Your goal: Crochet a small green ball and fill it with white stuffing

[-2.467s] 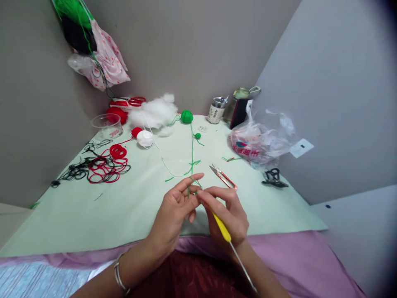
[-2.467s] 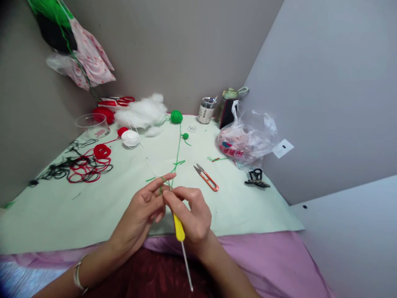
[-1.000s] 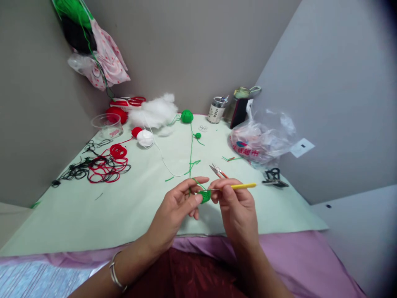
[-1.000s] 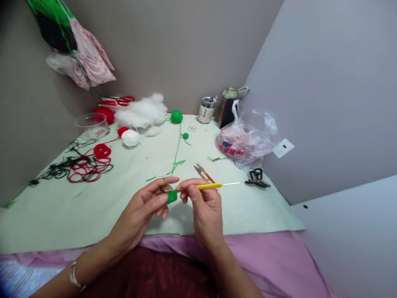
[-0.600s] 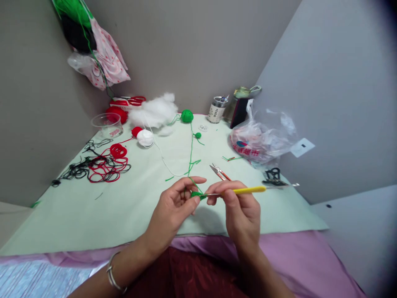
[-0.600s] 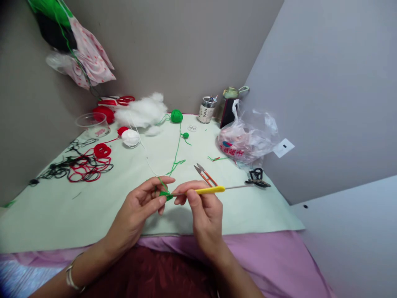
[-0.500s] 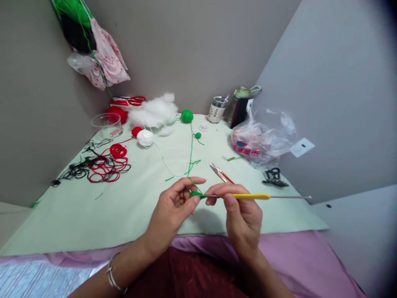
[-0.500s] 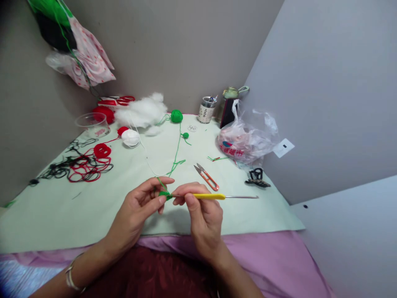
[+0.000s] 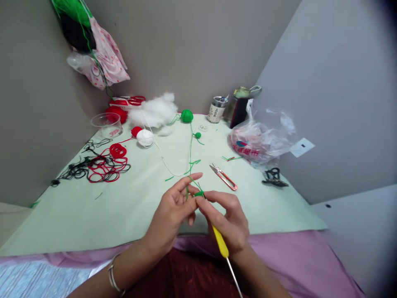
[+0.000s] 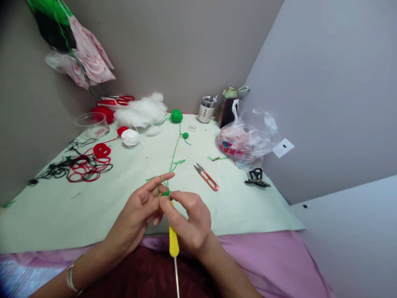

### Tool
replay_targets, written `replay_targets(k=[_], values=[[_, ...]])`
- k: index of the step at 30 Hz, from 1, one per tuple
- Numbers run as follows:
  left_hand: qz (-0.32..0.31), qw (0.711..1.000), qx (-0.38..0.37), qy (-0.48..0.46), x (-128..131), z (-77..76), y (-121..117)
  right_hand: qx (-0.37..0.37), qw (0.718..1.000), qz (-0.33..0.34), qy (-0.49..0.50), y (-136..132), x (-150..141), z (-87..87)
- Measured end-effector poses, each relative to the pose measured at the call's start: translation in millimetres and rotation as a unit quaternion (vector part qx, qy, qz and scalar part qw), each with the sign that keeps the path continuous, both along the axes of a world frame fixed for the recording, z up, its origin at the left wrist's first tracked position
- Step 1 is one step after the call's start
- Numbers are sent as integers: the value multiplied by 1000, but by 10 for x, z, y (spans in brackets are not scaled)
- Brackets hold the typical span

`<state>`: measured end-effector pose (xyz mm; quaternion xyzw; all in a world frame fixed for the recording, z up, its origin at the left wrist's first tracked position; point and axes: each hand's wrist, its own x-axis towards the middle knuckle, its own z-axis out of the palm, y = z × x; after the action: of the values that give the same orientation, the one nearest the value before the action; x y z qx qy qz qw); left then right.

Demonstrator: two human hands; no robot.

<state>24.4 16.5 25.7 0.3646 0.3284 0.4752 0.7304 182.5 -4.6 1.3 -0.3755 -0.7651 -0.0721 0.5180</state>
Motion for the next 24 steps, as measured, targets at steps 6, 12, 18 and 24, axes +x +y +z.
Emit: replay_targets(k=[6, 12, 18, 24], values=[[-22, 993, -75, -89, -43, 38, 54, -156, 938, 90, 296, 85, -16, 77], [-13, 999, 33, -24, 29, -17, 21, -154, 956, 90, 233, 67, -63, 78], [7, 998, -39, -39, 34, -60, 56, -57, 992, 15, 111, 38, -89, -55], [-10, 994, -72, -77, -16, -30, 94, -197, 911, 100, 348, 106, -25, 76]])
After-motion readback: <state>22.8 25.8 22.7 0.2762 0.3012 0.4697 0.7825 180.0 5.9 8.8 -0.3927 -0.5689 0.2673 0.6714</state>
